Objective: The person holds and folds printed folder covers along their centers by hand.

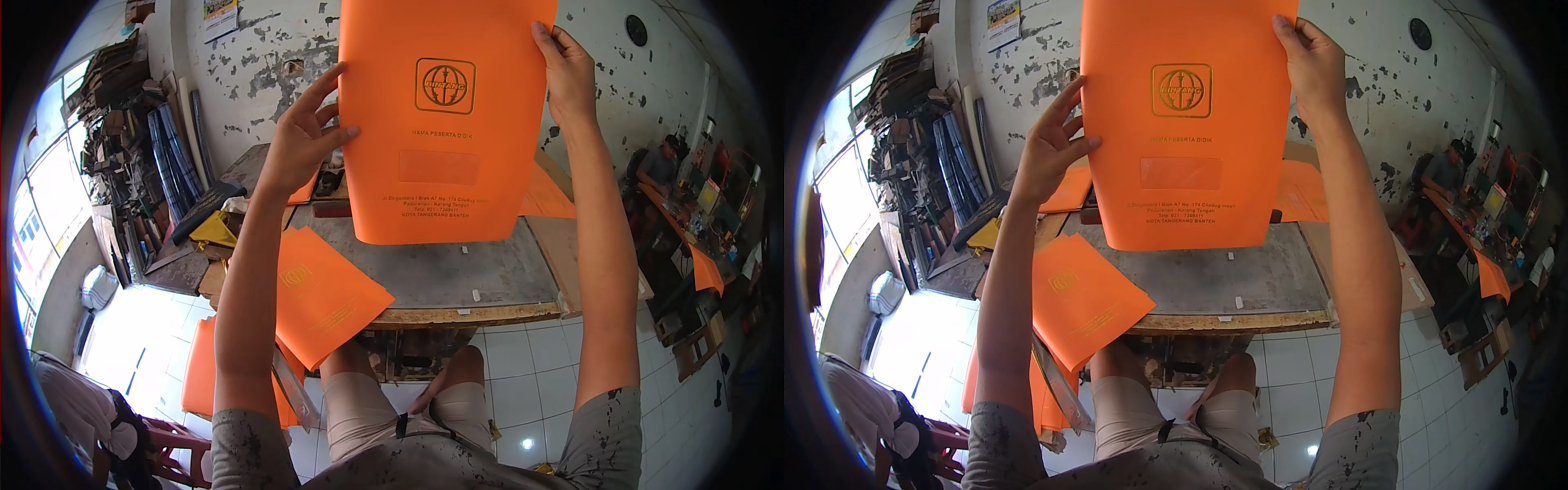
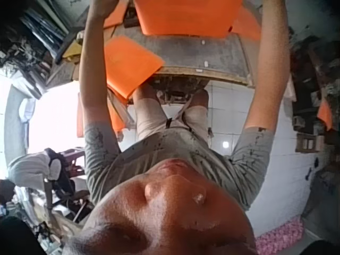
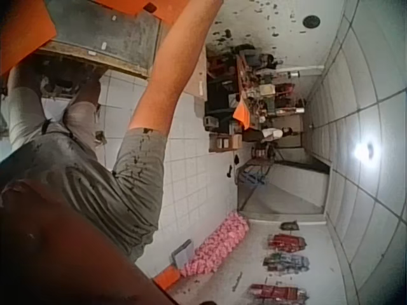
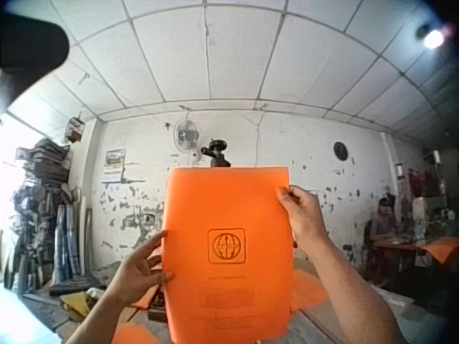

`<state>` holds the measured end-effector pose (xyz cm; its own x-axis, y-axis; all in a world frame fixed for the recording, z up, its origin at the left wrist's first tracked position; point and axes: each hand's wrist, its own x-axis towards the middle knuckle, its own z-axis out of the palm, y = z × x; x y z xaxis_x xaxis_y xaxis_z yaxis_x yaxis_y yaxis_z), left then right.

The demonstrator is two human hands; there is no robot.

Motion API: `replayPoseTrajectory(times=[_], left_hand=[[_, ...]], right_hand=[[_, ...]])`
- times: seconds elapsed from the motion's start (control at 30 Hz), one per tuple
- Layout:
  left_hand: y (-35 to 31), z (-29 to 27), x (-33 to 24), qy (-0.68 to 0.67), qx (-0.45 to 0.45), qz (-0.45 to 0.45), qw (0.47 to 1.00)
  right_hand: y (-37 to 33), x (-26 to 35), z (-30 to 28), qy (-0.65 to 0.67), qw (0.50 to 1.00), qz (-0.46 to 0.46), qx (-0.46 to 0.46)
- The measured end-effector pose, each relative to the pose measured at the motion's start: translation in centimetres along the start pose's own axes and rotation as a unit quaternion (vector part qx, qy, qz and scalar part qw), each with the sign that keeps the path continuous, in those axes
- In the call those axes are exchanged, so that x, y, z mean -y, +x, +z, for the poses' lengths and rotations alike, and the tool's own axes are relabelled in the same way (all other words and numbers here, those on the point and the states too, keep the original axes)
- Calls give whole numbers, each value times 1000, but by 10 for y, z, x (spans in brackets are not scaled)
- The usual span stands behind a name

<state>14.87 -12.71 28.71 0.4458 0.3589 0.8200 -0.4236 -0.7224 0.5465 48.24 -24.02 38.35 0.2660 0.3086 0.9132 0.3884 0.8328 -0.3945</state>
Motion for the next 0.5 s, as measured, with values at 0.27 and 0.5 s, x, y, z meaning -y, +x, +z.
replayPoseTrajectory(times=[0.27,0.5], left_hand=[[-1,0,-3,-5,-5,-12,1000],[0,-1,1,-10,-8,0,1000]], right_hand=[[1,0,3,-1,1000,-1,-1],[4,-3,-3,-11,1000,8,17]])
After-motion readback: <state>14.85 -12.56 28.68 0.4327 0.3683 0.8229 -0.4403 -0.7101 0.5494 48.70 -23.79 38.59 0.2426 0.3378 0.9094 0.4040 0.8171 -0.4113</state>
